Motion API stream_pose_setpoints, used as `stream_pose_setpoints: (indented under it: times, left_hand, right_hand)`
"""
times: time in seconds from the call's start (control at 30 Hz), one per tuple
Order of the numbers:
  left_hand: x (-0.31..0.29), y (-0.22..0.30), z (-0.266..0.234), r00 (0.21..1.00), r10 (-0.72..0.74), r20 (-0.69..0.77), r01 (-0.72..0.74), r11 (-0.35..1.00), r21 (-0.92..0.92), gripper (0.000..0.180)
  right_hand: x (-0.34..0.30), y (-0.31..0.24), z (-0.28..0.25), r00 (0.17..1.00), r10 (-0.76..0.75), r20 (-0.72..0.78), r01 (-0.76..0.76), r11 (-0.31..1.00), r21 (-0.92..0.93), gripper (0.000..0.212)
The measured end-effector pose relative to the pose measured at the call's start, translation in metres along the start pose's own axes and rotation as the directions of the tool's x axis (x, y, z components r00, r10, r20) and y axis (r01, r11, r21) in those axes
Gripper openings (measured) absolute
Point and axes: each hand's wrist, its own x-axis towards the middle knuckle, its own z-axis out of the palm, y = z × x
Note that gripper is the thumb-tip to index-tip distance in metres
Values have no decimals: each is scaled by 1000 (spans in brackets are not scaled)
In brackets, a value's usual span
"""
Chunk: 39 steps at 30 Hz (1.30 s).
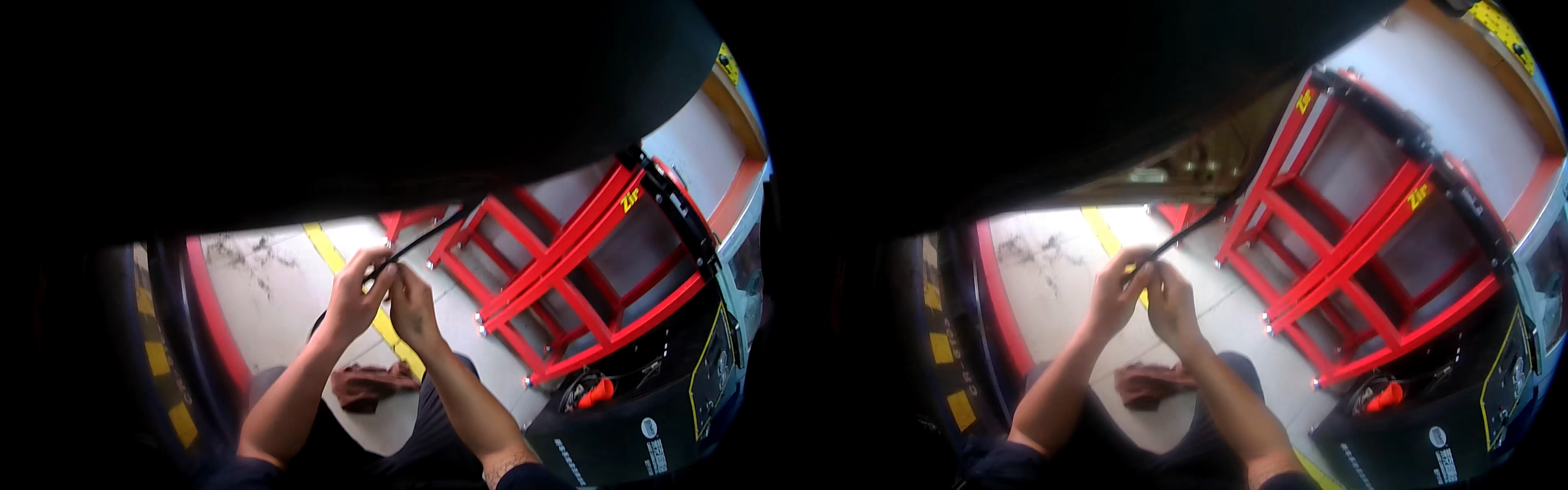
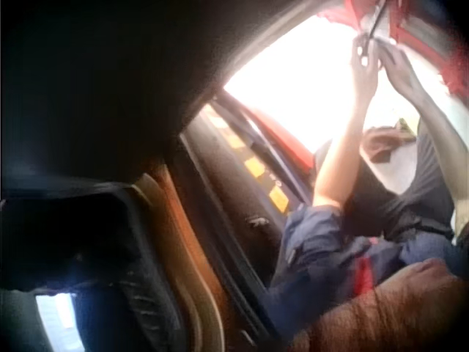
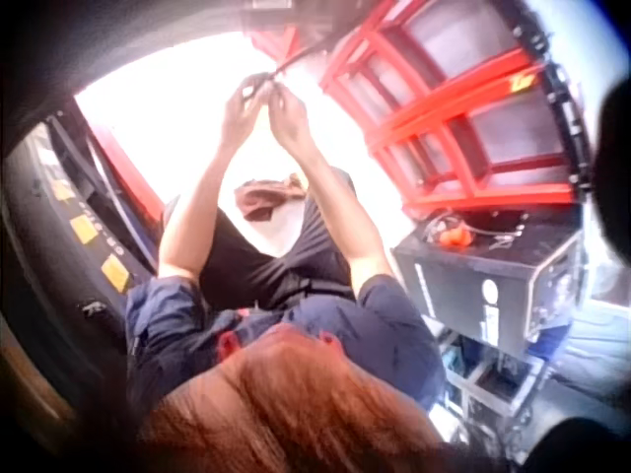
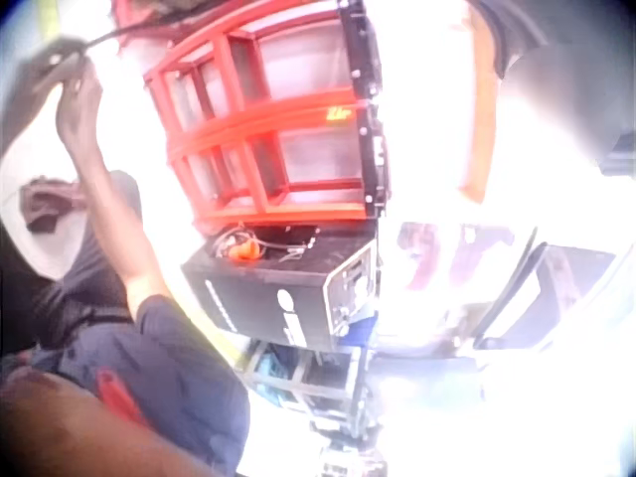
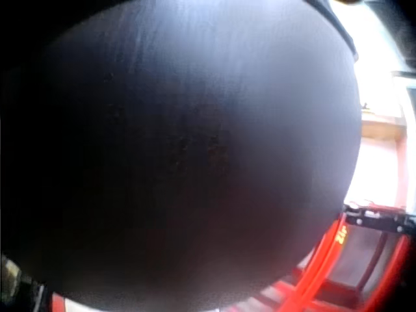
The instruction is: The person cleans the car door frame with a cloth, then installs a black rubber weather stripping along the door edge. They use a small tool to press the stripping into place and ensure it is securely attached.
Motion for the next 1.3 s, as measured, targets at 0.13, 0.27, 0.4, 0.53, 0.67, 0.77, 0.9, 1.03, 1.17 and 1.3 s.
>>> stream_pose_setpoints:
  times: [0.13, 0.27, 0.4, 0.53, 0.67, 0.77, 0.9, 1.03, 1.17, 1.3]
  left_hand:
    - [1, -8, -3, 998, 51, -26, -46, 985, 167, 21]
    - [-2, -6, -6, 908, 419, 19, -356, 744, 565, 34]
    - [-7, -4, 2, 839, 529, 126, -469, 587, 660, 39]
    - [-11, -4, -1, 894, 426, 138, -405, 638, 655, 43]
    - [-8, -12, -28, 963, 250, 101, -265, 805, 531, 44]
    - [-1, -8, -57, 987, 162, 17, -151, 873, 464, 39]
    - [-13, 22, -94, 972, 147, -181, -24, 837, 547, 35]
    - [-31, 61, -109, 926, 265, -269, 31, 657, 754, 23]
    - [-24, 87, -110, 872, 386, -302, 86, 486, 870, 16]
    - [-17, 90, -129, 866, 387, -318, 166, 377, 911, 23]
  right_hand:
    - [7, -7, -28, 998, -5, -70, -3, 994, -107, 25]
    - [25, -45, -43, 951, 24, -310, 9, 994, 104, 33]
    - [39, -61, -51, 935, -4, -355, -16, 998, -53, 28]
    - [43, -62, -62, 920, 71, -387, -40, 995, 88, 29]
    - [45, -64, -64, 928, 139, -345, -59, 971, 232, 31]
    - [50, -62, -68, 947, 187, -261, -111, 953, 280, 32]
    - [55, -54, -69, 971, 211, -117, -130, 865, 484, 28]
    - [54, -52, -58, 978, 208, -34, -125, 703, 701, 27]
    - [56, -44, -47, 981, 189, -33, -97, 639, 763, 31]
    - [55, -50, -34, 981, 193, -9, -112, 606, 788, 33]
